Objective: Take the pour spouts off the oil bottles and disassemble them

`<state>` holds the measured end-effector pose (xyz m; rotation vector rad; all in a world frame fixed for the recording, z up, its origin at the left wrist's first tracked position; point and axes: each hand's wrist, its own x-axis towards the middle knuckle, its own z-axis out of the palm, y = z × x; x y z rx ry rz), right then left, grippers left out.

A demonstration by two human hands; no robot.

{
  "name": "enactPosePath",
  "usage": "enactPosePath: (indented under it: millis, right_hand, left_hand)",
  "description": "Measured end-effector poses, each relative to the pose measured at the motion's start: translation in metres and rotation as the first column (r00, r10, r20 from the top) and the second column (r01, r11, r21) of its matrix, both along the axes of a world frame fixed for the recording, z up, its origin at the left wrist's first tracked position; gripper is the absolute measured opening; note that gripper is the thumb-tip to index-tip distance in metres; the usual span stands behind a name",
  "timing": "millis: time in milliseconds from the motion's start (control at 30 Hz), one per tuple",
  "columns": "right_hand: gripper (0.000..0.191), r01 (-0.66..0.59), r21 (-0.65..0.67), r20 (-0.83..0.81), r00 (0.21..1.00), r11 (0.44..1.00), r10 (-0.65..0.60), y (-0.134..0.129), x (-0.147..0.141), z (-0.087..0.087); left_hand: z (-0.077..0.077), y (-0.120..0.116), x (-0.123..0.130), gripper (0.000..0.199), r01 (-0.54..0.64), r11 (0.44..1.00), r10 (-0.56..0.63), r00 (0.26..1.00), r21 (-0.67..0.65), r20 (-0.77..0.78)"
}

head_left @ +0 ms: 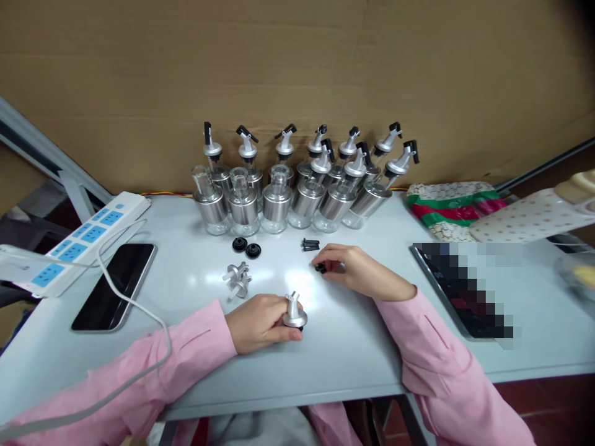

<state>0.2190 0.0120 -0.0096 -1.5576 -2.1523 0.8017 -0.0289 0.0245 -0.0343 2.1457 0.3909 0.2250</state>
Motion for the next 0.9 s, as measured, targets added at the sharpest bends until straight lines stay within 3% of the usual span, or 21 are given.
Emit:
enactPosePath:
  millis: [467, 700, 900]
  right_hand:
    - [0.015, 0.025, 0.055, 0.03, 0.999, 0.998, -0.027, 0.0029, 0.0012, -0.0041]
    - [0.014, 0.041, 0.017, -0.016, 0.999, 0.999, -0.041, 0.001, -0.001, -0.0018]
    - [0.013, -0.006, 0.031, -0.008, 1.0, 0.999, 0.007, 0.0016, -0.0019, -0.0032]
  left_hand:
    - [-0.0002, 0.0, 0.0005, 0.07, -0.005, 1.0, 0.005, 1.0, 0.0, -0.017]
    - [-0.0009, -0.0006, 0.0006, 0.069, -0.004, 1.0, 0.004, 1.0, 0.007, -0.01]
    - [0.0004, 0.0, 0.0, 0.071, -0.002, 1.0, 0.002, 1.0, 0.005, -0.02]
